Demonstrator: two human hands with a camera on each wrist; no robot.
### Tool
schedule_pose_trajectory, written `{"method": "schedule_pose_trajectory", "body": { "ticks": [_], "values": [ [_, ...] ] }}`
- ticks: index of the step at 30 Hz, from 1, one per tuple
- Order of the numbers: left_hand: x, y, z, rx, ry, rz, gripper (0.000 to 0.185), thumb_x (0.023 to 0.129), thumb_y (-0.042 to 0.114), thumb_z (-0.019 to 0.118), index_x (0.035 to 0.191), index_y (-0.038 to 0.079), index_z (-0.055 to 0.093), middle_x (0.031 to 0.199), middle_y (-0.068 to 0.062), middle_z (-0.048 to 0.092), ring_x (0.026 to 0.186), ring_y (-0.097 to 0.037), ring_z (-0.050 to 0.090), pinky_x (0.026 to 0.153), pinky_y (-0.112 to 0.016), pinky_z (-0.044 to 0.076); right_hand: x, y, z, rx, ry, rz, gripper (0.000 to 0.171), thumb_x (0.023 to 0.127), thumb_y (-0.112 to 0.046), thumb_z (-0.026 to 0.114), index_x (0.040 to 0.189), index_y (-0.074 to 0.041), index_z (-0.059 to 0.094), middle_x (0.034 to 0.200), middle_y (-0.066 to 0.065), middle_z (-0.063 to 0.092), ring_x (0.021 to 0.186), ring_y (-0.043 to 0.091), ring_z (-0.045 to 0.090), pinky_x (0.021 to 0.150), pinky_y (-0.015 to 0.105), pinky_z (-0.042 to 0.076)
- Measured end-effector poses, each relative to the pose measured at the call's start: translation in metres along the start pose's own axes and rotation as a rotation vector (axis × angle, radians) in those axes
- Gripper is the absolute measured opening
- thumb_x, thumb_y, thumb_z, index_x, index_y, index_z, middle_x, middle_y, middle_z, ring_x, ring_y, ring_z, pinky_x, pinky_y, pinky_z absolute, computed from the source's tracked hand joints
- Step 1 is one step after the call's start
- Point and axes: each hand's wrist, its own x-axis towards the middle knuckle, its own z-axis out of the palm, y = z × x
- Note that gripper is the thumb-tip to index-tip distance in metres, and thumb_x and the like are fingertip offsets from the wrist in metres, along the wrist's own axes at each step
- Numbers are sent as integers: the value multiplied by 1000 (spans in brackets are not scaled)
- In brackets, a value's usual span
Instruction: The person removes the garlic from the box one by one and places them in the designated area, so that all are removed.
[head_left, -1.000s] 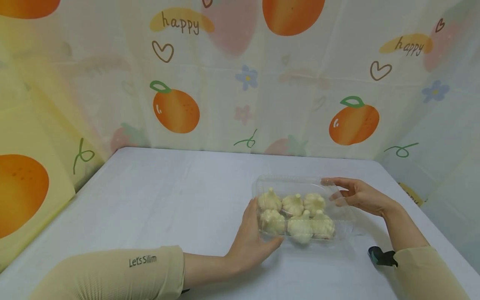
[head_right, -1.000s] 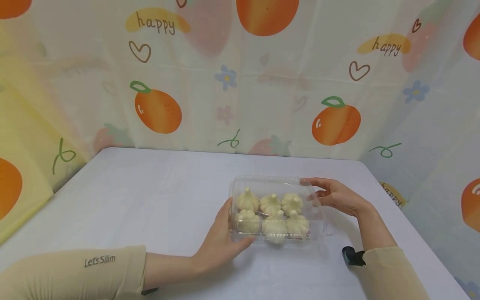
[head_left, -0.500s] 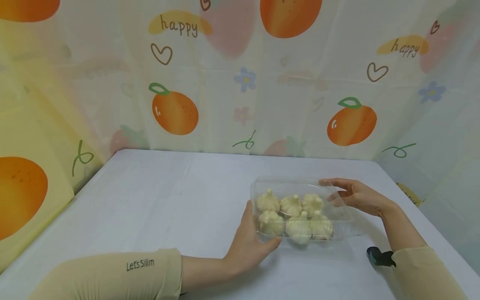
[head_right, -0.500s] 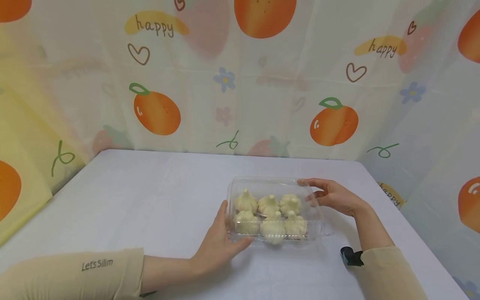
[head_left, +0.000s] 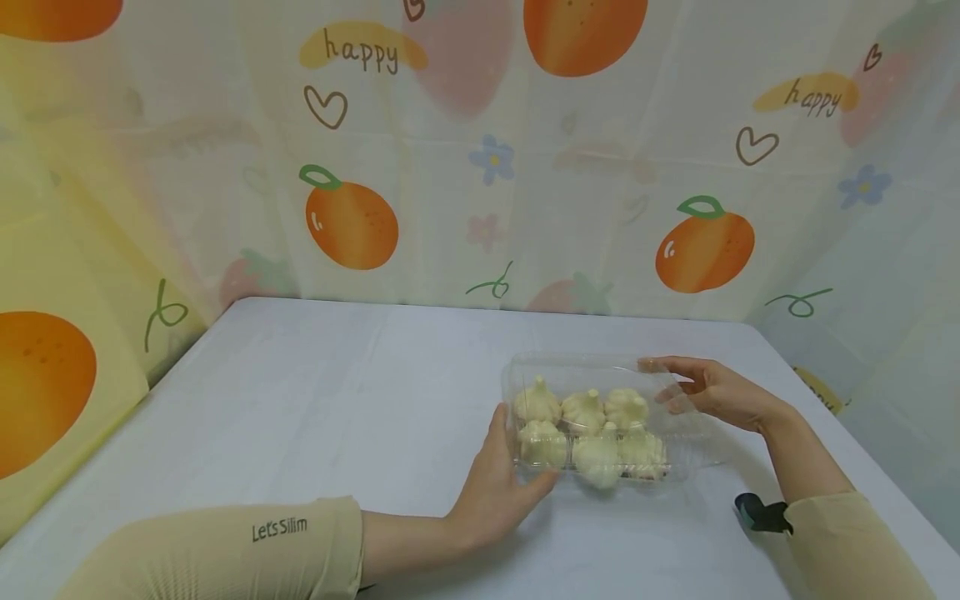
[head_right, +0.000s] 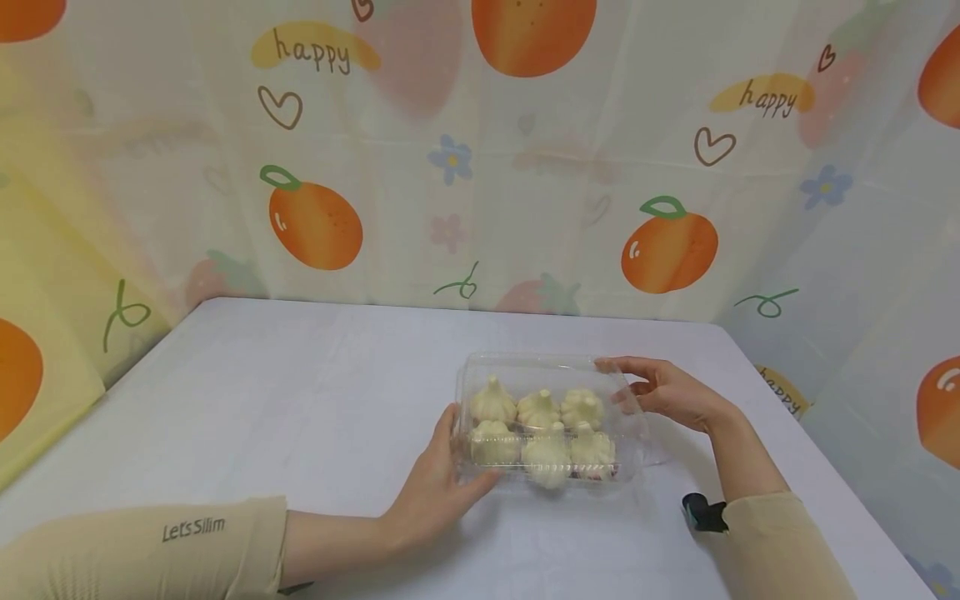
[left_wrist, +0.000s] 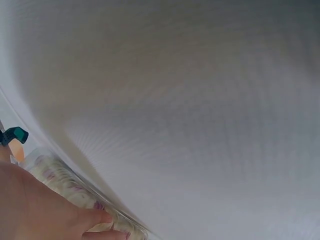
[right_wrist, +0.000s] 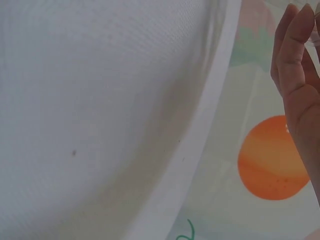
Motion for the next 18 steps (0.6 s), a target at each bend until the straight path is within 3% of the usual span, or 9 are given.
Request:
{"method": "schedule_pose_trajectory", "body": {
  "ticks": [5,10,18],
  "values": [
    [-1,-1,-1,-6,-16,-7,95,84,29,63,148,2,-2,157,-16,7,146,-29,11,118,-50,16,0,0,0,-10,0,1,62,88,-11,59,144,-9,32,137,-21,39,113,34,54,92,33,48],
    [-3,0,-2,-25,-44,-25,93,87,30,60,149,3,-4,158,-14,2,146,-29,6,118,-52,12,0,1,-1,-13,-2,-2,62,88,-11,59,144,-9,33,137,-20,40,112,32,55,91,29,49],
    [-2,-2,-4,-49,-60,6,88,91,30,56,148,2,-4,157,-18,-1,146,-32,2,117,-55,9,0,-1,-1,-16,4,9,62,88,-11,60,144,-9,33,138,-19,40,111,32,56,91,28,49]
  ]
}}
